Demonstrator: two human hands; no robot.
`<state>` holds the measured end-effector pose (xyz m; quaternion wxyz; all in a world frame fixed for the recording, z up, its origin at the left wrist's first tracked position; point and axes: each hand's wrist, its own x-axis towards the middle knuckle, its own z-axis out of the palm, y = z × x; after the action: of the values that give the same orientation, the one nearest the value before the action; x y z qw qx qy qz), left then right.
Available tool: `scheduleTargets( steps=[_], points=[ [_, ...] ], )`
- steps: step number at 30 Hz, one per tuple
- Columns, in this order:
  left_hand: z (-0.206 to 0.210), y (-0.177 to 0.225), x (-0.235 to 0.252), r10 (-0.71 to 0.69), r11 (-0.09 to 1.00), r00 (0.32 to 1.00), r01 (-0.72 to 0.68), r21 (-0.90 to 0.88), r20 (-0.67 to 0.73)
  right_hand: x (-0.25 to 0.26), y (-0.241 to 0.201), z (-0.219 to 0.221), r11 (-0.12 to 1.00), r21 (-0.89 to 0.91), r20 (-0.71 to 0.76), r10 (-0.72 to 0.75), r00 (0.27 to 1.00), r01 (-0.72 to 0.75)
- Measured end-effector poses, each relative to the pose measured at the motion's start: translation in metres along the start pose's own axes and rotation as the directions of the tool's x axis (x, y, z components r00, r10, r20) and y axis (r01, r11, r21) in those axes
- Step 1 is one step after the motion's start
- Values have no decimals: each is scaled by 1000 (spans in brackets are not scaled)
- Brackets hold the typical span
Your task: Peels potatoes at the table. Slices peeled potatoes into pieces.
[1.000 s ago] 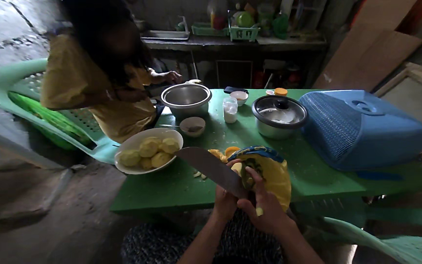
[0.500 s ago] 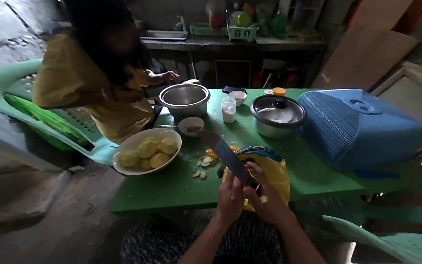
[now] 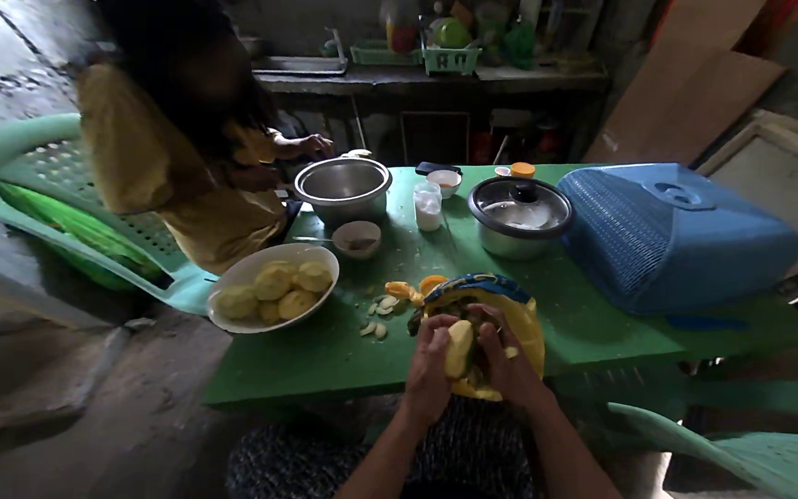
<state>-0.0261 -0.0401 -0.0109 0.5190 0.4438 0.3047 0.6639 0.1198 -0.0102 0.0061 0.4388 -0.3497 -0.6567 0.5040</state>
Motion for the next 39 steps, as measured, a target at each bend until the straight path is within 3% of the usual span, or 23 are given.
scheduleTargets(
  steps=[4, 7, 12, 18, 25, 29, 39],
  points=[
    [-6, 6, 7, -191, 964, 978, 170, -206, -87, -5, -5, 4, 995, 44, -35, 96, 995, -94],
    [-3, 9, 11, -210, 944, 969, 165, -287, -133, -17, -5, 9, 992, -123, 0, 15, 1000, -15],
    [0, 2, 9, -56, 962, 980, 2, -273, -190, -31, -8, 25, 879, -465, 101, -60, 993, 100],
    [1, -9, 13, 127, 964, 954, -183, -194, -272, -35, -10, 28, 762, -630, 81, -124, 989, 147],
    [-1, -18, 5, 315, 941, 910, -265, 209, -268, -29, 0, 31, 775, -607, 62, -176, 982, 177],
    [0, -18, 3, 273, 954, 922, -225, 197, -273, -24, -7, 25, 844, -531, 82, -38, 996, 76],
    [-2, -13, 3, 249, 936, 957, -198, 292, -151, -12, 0, 15, 903, -420, 108, -51, 993, 92]
  ],
)
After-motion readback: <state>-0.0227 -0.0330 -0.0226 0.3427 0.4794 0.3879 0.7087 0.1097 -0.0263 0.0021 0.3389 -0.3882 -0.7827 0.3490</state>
